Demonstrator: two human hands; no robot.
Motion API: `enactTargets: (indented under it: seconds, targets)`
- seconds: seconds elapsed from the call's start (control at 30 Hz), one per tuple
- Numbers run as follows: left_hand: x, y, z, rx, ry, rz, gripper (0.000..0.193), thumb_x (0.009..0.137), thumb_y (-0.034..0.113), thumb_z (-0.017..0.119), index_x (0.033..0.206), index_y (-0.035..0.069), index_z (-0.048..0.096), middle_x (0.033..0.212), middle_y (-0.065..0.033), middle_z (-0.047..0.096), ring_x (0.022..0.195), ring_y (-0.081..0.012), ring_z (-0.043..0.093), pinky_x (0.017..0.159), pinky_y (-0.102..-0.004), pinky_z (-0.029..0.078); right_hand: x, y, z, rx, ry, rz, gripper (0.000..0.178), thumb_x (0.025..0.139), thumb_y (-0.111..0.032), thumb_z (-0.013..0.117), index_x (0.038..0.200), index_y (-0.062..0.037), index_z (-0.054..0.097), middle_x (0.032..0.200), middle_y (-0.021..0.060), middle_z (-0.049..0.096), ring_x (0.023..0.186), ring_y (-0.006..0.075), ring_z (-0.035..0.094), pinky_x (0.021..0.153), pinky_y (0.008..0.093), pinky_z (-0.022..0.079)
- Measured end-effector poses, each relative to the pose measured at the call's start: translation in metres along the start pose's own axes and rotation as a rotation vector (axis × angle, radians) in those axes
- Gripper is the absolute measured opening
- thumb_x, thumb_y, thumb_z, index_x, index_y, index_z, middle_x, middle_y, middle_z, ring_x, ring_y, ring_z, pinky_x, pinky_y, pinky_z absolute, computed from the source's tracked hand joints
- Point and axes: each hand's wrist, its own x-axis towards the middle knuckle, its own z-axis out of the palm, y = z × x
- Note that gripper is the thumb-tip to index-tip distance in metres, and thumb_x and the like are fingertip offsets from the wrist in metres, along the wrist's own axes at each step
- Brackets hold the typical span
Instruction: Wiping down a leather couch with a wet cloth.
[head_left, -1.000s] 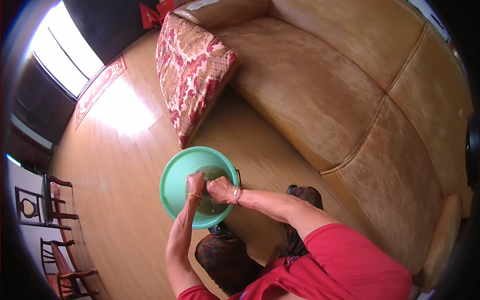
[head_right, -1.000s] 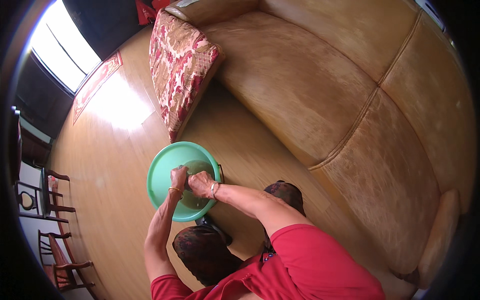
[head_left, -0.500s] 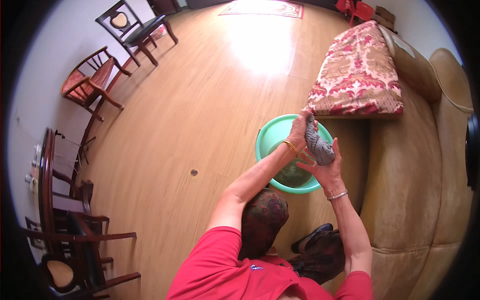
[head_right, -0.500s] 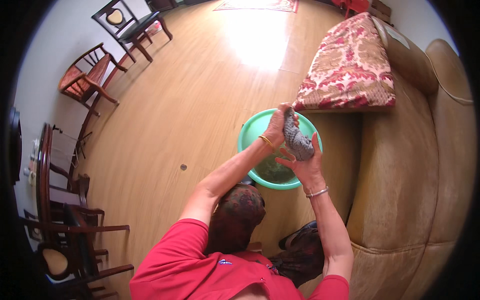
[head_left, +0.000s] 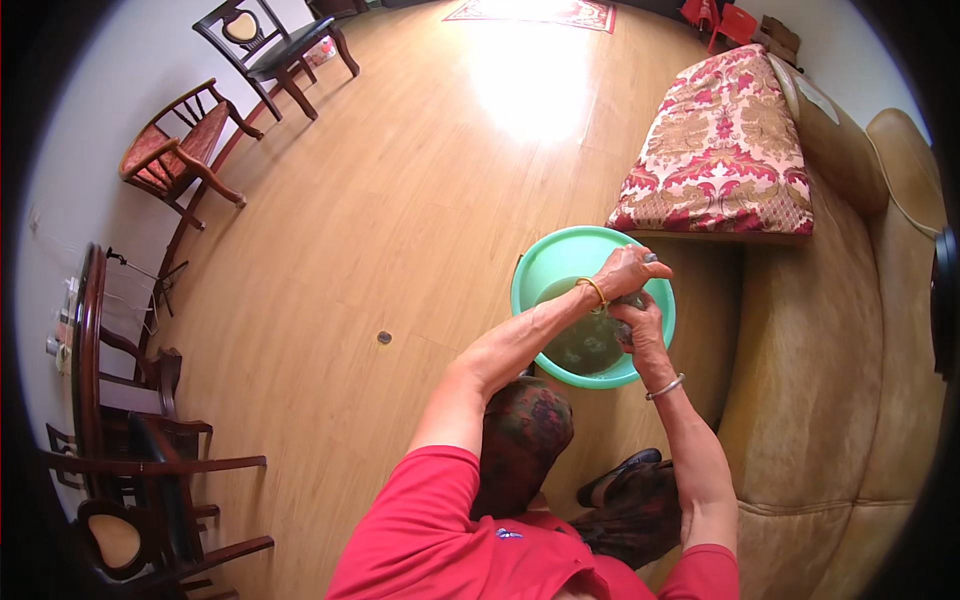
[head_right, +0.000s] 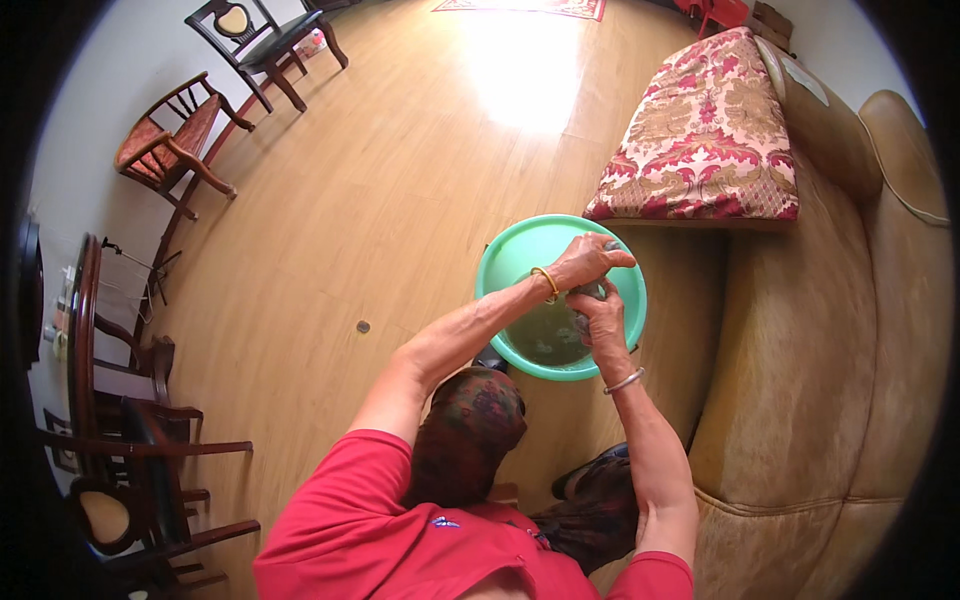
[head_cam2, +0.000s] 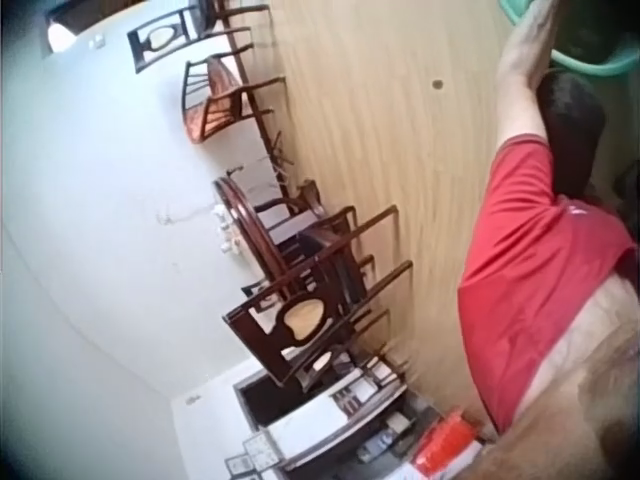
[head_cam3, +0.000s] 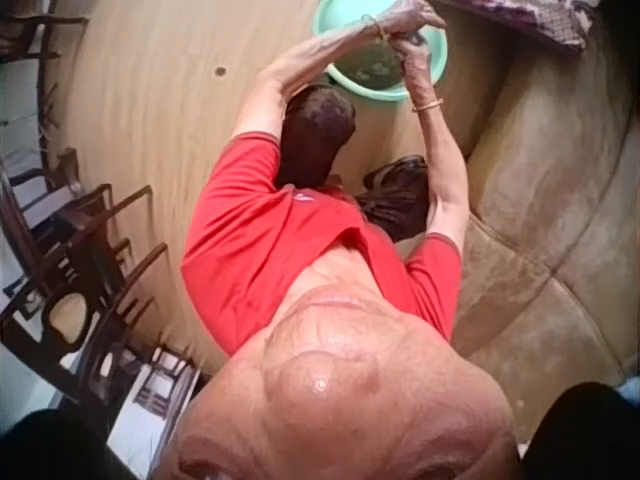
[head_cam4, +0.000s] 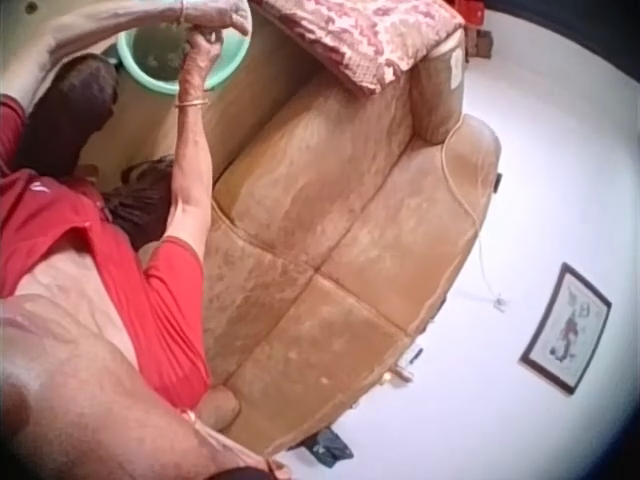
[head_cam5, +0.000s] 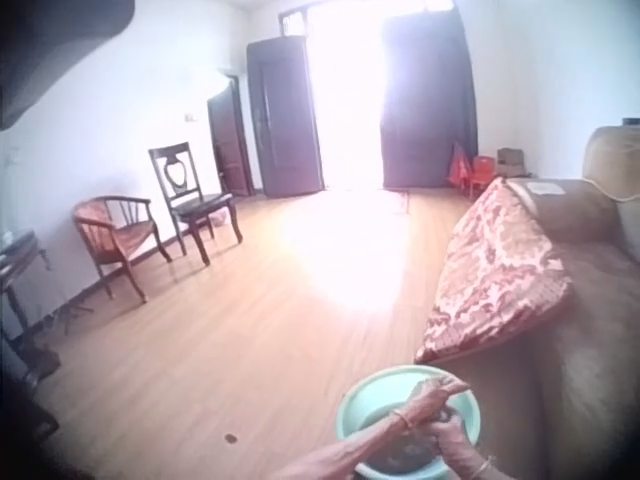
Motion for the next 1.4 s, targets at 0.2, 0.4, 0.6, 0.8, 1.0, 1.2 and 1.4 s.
enactTargets:
  seconds: [0.2, 0.4, 0.6, 0.8, 1.0, 1.2, 1.4]
  targets:
    - [0.017, -0.021, 0.029, 0.433, -0.009, 0.068, 0.029, 0.077, 0.026, 0.057, 0.073, -0.001, 0.066, 0.077, -0.0266, 0.063, 0.076, -0.0395, 0.064, 0.070, -0.0460, 0.051, 0.023, 0.037, -0.006, -0.200, 0.129, -0.129, 0.041, 0.068, -0.009, 0.064, 0.106, 0.0000, 0.051, 0.080, 0.0045, 0.059, 0.064, 0.0127, 0.054, 0.055, 0.0273, 0.044]
    - [0.016, -0.041, 0.042, 0.559, -0.068, 0.008, 0.026, 0.074, 0.024, 0.060, 0.073, -0.001, 0.067, 0.077, -0.0254, 0.064, 0.075, -0.0383, 0.065, 0.071, -0.0450, 0.052, 0.040, 0.073, -0.008, -0.553, 0.127, -0.209, 0.027, 0.080, -0.020, 0.052, 0.095, 0.0028, 0.054, 0.074, 0.0239, 0.063, 0.070, 0.0355, 0.064, 0.059, 0.0443, 0.047]
    - [0.008, -0.048, 0.057, 0.594, -0.041, -0.062, 0.027, 0.074, 0.024, 0.059, 0.075, -0.002, 0.068, 0.080, -0.0262, 0.064, 0.077, -0.0393, 0.064, 0.073, -0.0460, 0.052, 0.035, 0.086, -0.018, -0.793, 0.069, -0.148, 0.030, 0.080, -0.026, 0.057, 0.090, 0.0023, 0.061, 0.077, 0.0277, 0.062, 0.076, 0.0434, 0.062, 0.065, 0.0502, 0.048]
    - [-0.009, -0.068, 0.045, 0.505, 0.124, -0.007, 0.032, 0.076, 0.026, 0.055, 0.074, -0.005, 0.064, 0.073, -0.0264, 0.062, 0.073, -0.0412, 0.062, 0.070, -0.0462, 0.049, 0.009, 0.066, -0.002, -0.874, 0.105, -0.169, 0.039, 0.076, -0.026, 0.062, 0.102, 0.0021, 0.054, 0.077, 0.0248, 0.064, 0.076, 0.0404, 0.063, 0.069, 0.0504, 0.049]
    - [-0.024, -0.036, 0.030, -0.085, -0.086, -0.248, 0.033, 0.081, 0.032, 0.060, 0.090, 0.001, 0.060, 0.087, -0.0178, 0.061, 0.080, -0.0309, 0.062, 0.068, -0.0422, 0.052, 0.009, 0.049, -0.037, -1.112, 0.247, -0.326, 0.045, 0.071, -0.021, 0.065, 0.105, 0.0025, 0.046, 0.075, 0.0239, 0.063, 0.074, 0.0387, 0.064, 0.066, 0.0468, 0.051]
    - [-0.026, -0.043, 0.001, -0.839, -0.062, -0.470, 0.023, 0.086, 0.023, 0.060, 0.100, 0.005, 0.055, 0.095, -0.0081, 0.061, 0.085, -0.0219, 0.062, 0.069, -0.0444, 0.055, -0.012, -0.003, -0.027, -0.850, 0.267, -0.442, 0.038, 0.070, -0.028, 0.066, 0.101, -0.0068, 0.062, 0.086, 0.0199, 0.065, 0.081, 0.0369, 0.063, 0.074, 0.0419, 0.051]
    - [-0.021, 0.026, -0.025, -0.918, 0.150, -0.452, 0.026, 0.081, 0.039, 0.065, 0.091, 0.016, 0.058, 0.084, 0.0011, 0.057, 0.078, -0.0157, 0.050, 0.068, -0.0343, 0.043, -0.009, -0.027, -0.049, -0.447, 0.345, -0.510, 0.029, 0.077, -0.026, 0.063, 0.098, -0.0063, 0.068, 0.088, 0.0154, 0.066, 0.080, 0.0304, 0.064, 0.075, 0.0359, 0.050]
